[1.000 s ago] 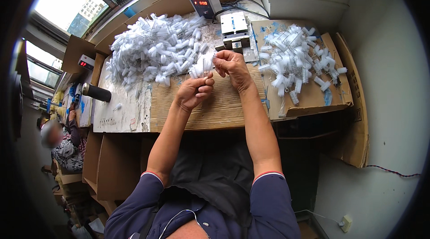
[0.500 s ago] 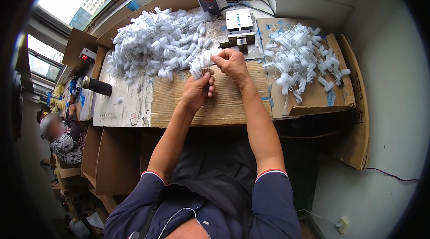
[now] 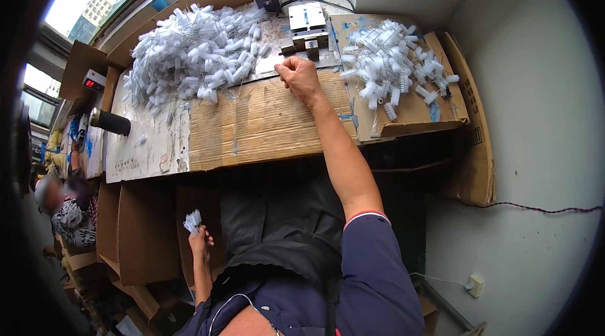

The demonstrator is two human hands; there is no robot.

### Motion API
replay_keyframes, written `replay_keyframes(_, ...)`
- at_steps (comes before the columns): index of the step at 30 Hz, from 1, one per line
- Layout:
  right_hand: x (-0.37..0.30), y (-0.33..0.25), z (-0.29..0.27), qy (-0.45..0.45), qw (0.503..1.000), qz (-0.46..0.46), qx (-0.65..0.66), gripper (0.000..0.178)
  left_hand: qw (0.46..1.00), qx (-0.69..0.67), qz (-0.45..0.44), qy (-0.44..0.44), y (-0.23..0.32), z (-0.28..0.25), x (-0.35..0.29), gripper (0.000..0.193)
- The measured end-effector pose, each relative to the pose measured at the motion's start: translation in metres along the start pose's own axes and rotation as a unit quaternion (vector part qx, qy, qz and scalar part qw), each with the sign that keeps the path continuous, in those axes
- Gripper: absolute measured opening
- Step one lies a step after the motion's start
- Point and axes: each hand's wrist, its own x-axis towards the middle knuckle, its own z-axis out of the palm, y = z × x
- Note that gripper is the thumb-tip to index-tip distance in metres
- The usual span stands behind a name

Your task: Manually assemble and test white plastic components using a workbench-mounted fixture in a manufacturing environment.

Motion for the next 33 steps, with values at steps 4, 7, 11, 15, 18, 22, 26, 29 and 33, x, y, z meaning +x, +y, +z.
replay_keyframes(4,-0.004,-0.005,0.007,0.003,1.0,-0.011,-0.003,0.018,0.979,0.194,-0.011,0.067,-0.12,-0.088,0.07,0.033)
replay_keyframes(7,-0.015,0.014,-0.022,0.024,0.995,-0.029,-0.092,0.013,0.823,0.523,0.075,0.206,-0.131,-0.044,0.076,0.051)
replay_keyframes(11,-0.082,-0.043,-0.012,0.123,0.947,-0.186,-0.23,0.009,0.858,0.459,0.043,0.229,-0.129,-0.062,0.067,0.046)
replay_keyframes(15,-0.118,-0.093,-0.113,0.331,0.813,-0.286,-0.383,0.003,0.903,0.37,0.14,0.166,-0.106,-0.033,0.071,0.03)
replay_keyframes(18,-0.114,-0.101,-0.216,0.409,0.718,-0.204,-0.525,0.017,0.916,0.33,0.201,0.111,-0.067,0.012,0.062,0.023)
replay_keyframes(22,-0.087,-0.083,-0.322,0.322,0.663,-0.171,-0.654,0.056,0.904,0.337,0.262,0.033,-0.025,0.054,0.049,0.022)
replay_keyframes(26,-0.06,-0.075,-0.33,0.233,0.711,0.031,-0.663,0.069,0.896,0.35,0.274,0.001,-0.015,0.073,0.04,0.024)
replay_keyframes(29,-0.047,-0.056,-0.298,0.253,0.651,0.02,-0.716,0.063,0.896,0.359,0.263,-0.001,-0.008,0.073,0.029,0.025)
replay_keyframes(33,-0.042,-0.046,-0.276,0.232,0.699,-0.029,-0.676,0.048,0.893,0.373,0.254,0.002,-0.003,0.073,0.023,0.025)
